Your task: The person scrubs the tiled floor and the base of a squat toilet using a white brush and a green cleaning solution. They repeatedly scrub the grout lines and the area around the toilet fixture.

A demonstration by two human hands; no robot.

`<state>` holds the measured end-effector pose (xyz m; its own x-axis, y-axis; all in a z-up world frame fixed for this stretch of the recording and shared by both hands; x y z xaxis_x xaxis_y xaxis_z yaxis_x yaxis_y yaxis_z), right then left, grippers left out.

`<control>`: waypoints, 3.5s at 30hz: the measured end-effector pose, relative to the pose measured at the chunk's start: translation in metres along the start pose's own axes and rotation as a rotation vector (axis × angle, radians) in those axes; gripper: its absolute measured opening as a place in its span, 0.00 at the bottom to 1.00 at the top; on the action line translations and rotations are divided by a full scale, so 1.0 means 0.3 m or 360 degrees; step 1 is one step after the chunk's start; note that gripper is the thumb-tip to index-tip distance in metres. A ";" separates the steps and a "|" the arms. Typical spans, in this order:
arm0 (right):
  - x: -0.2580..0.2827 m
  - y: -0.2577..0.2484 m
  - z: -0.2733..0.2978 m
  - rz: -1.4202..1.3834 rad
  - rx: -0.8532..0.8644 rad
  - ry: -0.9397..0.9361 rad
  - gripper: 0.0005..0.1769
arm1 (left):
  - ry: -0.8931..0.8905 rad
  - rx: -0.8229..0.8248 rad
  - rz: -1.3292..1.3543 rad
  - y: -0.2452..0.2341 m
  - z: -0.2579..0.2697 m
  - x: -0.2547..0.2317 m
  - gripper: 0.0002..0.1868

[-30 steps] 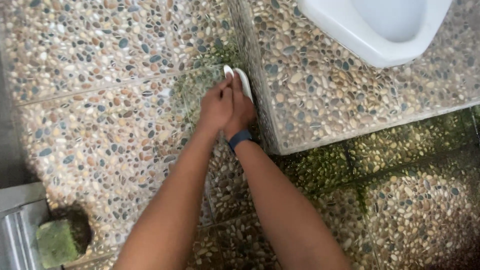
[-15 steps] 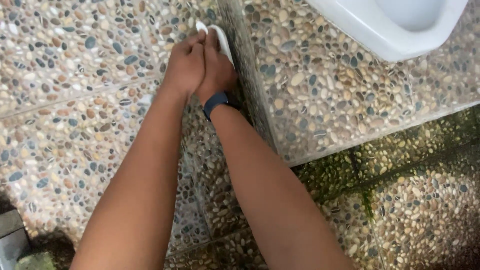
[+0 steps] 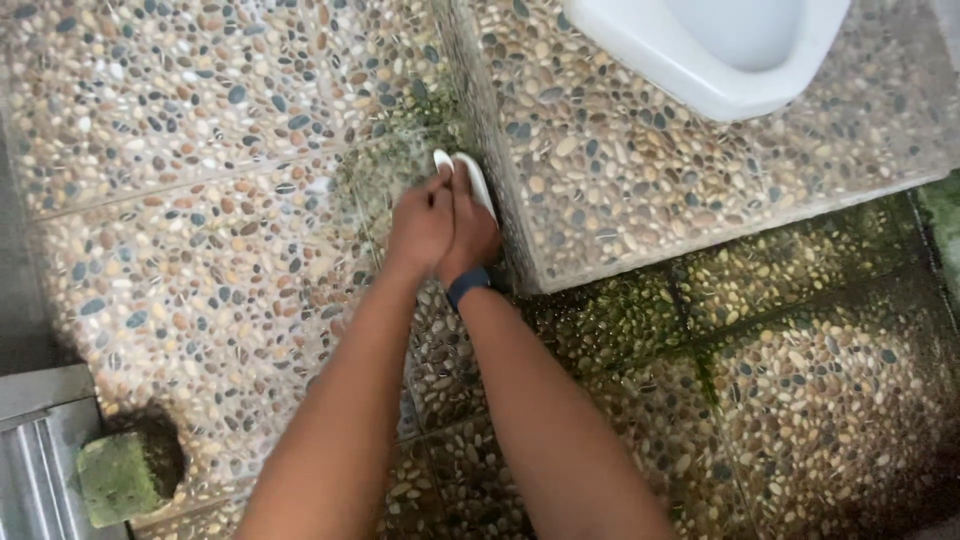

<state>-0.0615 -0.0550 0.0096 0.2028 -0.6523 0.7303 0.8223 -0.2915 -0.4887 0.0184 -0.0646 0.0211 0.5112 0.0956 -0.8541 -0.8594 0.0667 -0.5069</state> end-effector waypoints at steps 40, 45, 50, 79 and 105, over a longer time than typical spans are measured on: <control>0.099 0.044 -0.143 0.0654 -0.0032 -0.0893 0.38 | -0.0035 -0.0099 0.0004 -0.023 -0.194 -0.027 0.20; 0.028 -0.011 -0.182 0.0145 0.0110 -0.1573 0.31 | 0.0139 0.0175 -0.0396 -0.087 -0.178 -0.074 0.28; 0.260 -0.079 -0.001 0.0388 0.0360 -0.1378 0.25 | -0.0003 0.0421 -0.0786 -0.286 -0.163 -0.040 0.30; 0.819 -0.287 0.004 0.1320 0.0657 -0.1571 0.21 | 0.0307 -0.0207 -0.0106 -0.429 -0.169 -0.316 0.54; 0.915 -0.330 -0.183 0.0369 0.1006 -0.1832 0.18 | 0.0366 -0.0514 -0.0972 -0.465 -0.329 -0.576 0.37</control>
<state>-0.1166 -0.2438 0.2324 0.4437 0.4076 0.7981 0.7483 0.3216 -0.5802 0.0491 -0.1885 0.2281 0.9163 -0.0783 -0.3927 -0.3991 -0.2581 -0.8798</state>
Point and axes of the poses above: each hand's wrist, its own z-axis away from the middle knuckle, its own y-axis out of the palm, x = y × z, the point moved 1 cm from there along -z, towards the middle knuckle, and after that the axes turned 2 degrees about -x, right-handed, at the moved point
